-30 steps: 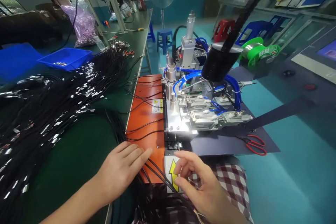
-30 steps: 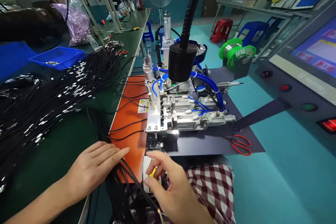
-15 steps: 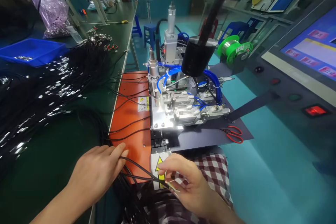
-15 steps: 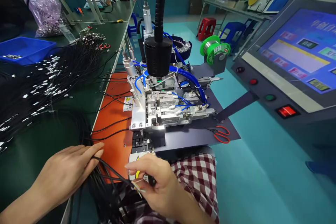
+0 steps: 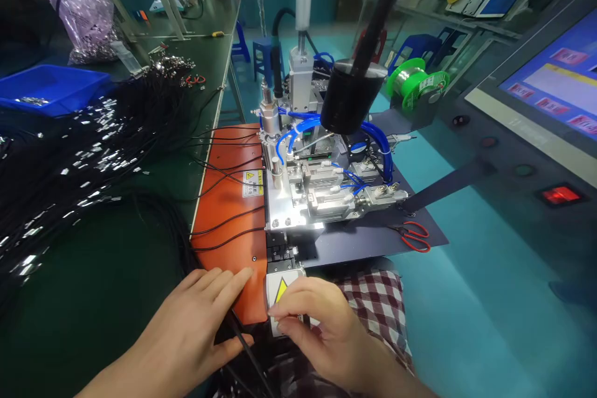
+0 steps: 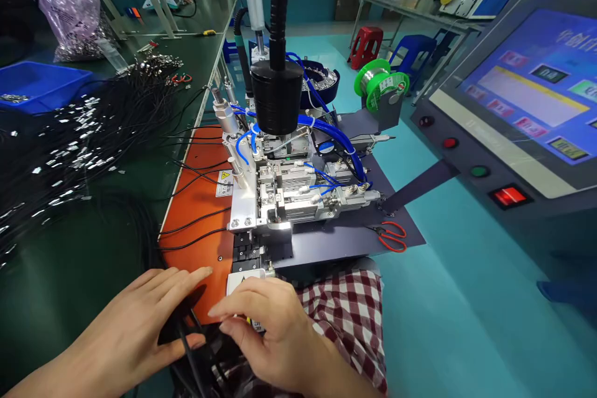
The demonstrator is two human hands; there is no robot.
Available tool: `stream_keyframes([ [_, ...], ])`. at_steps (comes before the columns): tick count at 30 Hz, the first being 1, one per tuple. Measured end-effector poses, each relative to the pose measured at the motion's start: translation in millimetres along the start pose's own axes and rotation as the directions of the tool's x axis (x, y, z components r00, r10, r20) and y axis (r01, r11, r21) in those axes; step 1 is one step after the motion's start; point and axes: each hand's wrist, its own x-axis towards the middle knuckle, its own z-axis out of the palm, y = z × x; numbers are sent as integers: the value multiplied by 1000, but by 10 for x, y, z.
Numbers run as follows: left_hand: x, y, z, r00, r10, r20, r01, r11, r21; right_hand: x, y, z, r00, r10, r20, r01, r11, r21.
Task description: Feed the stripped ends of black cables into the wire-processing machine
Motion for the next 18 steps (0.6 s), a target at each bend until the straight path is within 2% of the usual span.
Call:
stream_keyframes([
  [2,-28,33,-32,995,66,72,-54,985,-163,-28,14,22,997,-17,81,21,998,-55],
  [4,-38,75,-76,967,211,141,-154,930,-335,-65,9,43,986,-34,164,53,992,-114],
  [5,-36,97,-96,953,251,167,-165,897,-409,-82,1,50,982,-46,185,72,989,-132],
  [6,-30,118,-110,950,244,194,-128,873,-470,-96,-10,55,980,-47,195,73,989,-129],
  [8,-9,152,-117,961,103,258,57,836,-545,-110,-27,56,988,20,155,-12,999,-48],
  [10,17,172,-99,944,-69,323,255,776,-577,-105,-25,52,982,181,51,-186,971,147],
  [11,29,179,-85,934,-131,333,312,751,-582,-95,-15,51,959,285,-2,-274,922,273],
  [13,54,194,-57,921,-200,335,368,731,-575,-68,16,52,882,464,-78,-372,789,489],
  [15,84,230,-45,916,-226,333,385,727,-568,-38,46,58,815,570,-104,-414,699,583],
  [18,160,334,-55,947,-214,241,321,685,-654,-7,62,63,773,611,-171,-457,722,519],
])
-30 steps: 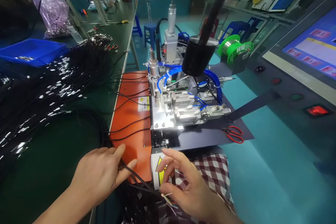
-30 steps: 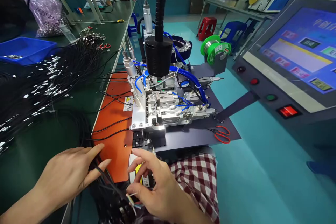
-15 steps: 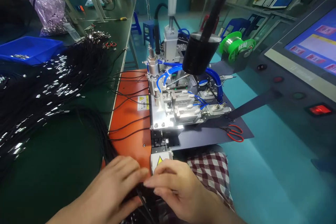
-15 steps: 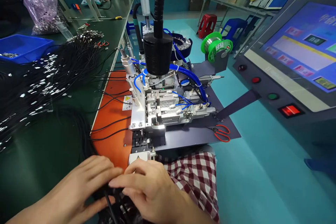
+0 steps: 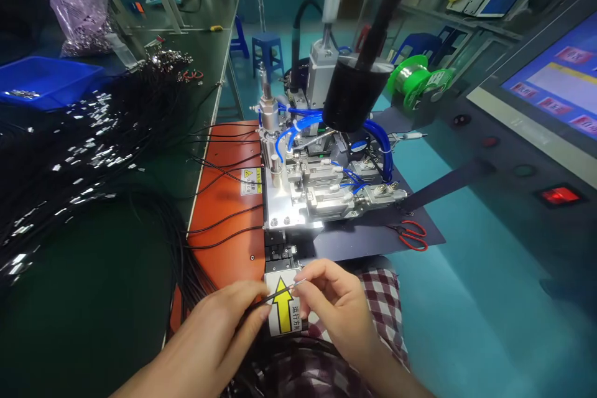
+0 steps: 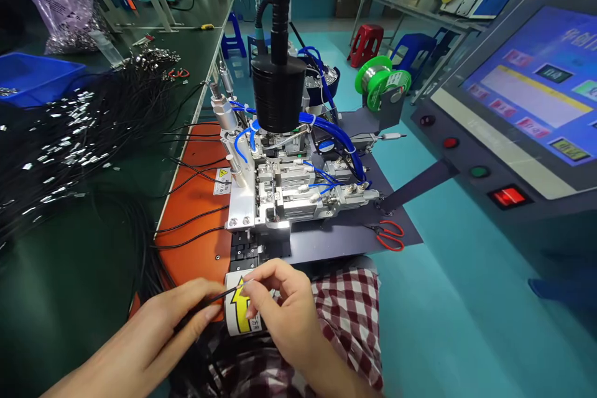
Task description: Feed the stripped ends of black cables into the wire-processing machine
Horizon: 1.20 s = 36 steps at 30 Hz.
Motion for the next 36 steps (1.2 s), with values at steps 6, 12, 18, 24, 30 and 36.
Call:
stream_keyframes([
  [6,202,89,146,998,62,-31,-69,908,-413,18,-47,-62,1000,-13,2,13,1000,-25],
  [12,326,29,167,998,10,56,31,737,-676,87,-35,-141,997,68,48,-77,972,224],
  [18,312,35,174,997,24,72,34,706,-707,114,-42,-79,991,97,95,-121,948,293],
  [24,314,35,160,997,39,71,26,685,-728,128,10,-56,991,90,94,-115,948,297],
  [30,320,24,163,999,26,41,12,682,-731,65,37,6,1000,2,28,-5,995,96],
  [36,327,-10,235,999,37,16,-14,693,-721,10,81,34,992,-123,-1,122,986,-113],
])
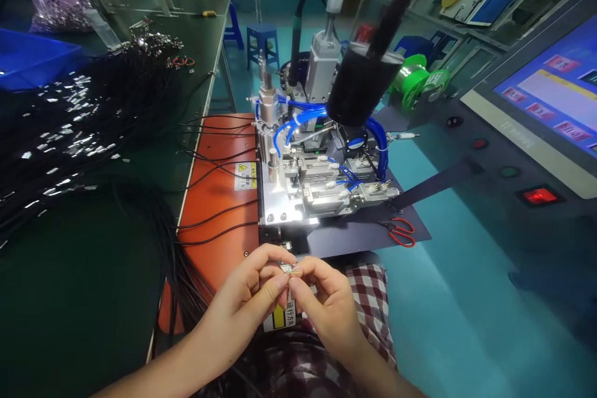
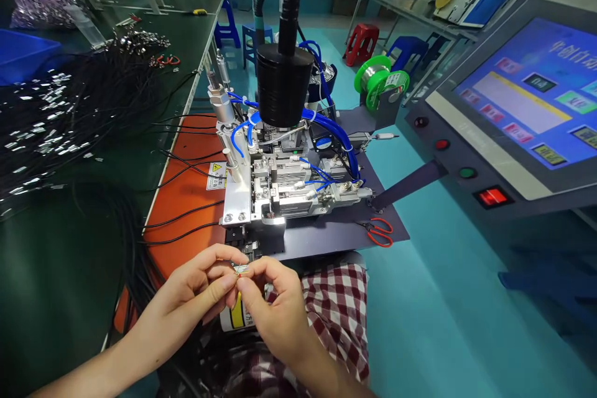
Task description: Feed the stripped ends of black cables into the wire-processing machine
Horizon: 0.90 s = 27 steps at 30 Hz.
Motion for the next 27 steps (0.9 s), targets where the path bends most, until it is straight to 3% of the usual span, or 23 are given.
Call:
stream_keyframes([
  [6,10,16,44,982,68,-174,-48,992,118,-26,22,-28,998,-56,-31,49,983,-178],
  [9,19,9,46,979,-3,-204,12,999,41,-45,5,-3,998,-50,-38,42,980,-194],
  [15,60,-73,15,976,-125,-178,102,986,-133,-34,5,64,998,-28,-52,20,989,-145],
  [20,72,-37,-22,988,-130,-83,120,985,-120,-25,24,38,996,-41,-81,26,985,-170],
  [27,70,-5,-25,982,-169,-90,156,979,-130,-2,-8,-64,996,-55,-69,42,982,-182],
])
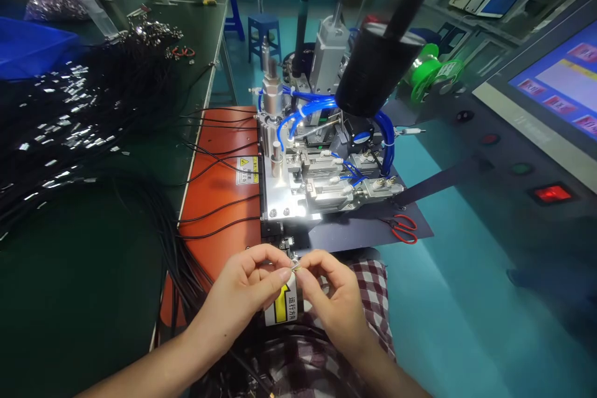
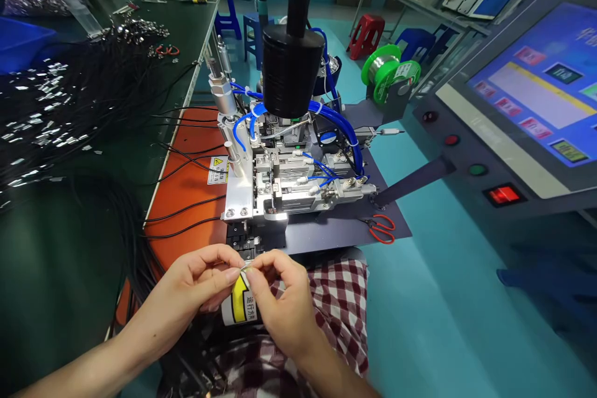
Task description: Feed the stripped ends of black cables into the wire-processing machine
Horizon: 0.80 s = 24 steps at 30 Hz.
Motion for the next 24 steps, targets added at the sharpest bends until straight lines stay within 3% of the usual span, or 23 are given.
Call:
stream_keyframes([
  [13,24,10,-14,998,-59,13,60,997,-42,49,-18,-78,995,76,67,-85,985,153],
  [24,32,-7,-35,997,-32,75,38,997,-74,72,-43,-68,999,-25,41,26,999,-21],
])
